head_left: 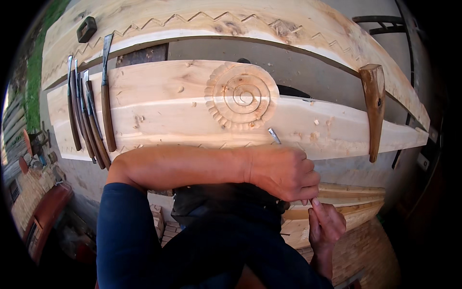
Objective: The person carves a spiral pattern into a wood plank using a chisel. They use both hands to carefully remove small wood shavings to define the circular design.
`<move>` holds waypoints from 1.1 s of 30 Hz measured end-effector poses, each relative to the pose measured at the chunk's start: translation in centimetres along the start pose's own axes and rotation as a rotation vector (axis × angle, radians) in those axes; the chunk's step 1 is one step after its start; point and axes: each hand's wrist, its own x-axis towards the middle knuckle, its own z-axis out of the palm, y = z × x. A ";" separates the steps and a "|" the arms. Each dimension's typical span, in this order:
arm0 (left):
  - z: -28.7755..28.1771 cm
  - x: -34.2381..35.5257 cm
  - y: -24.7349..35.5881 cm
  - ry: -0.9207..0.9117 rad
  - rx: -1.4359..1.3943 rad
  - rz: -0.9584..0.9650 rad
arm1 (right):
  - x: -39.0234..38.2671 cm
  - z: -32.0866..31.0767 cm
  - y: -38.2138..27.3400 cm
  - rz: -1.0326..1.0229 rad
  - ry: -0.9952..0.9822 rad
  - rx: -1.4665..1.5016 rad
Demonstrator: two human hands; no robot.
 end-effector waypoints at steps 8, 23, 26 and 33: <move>-0.2 -0.2 -0.2 -0.047 -0.111 -0.102 | 0.8 0.3 0.0 0.055 -0.004 0.045; -0.3 0.1 -0.3 -0.017 -0.117 -0.128 | 2.1 -1.2 -0.5 0.123 -0.064 0.076; -0.7 0.4 -0.1 -0.073 -0.165 -0.192 | 2.5 -1.7 -0.1 0.116 -0.084 0.073; 0.1 0.8 0.1 -0.047 -0.082 -0.216 | 3.1 -1.3 1.3 0.105 -0.083 0.121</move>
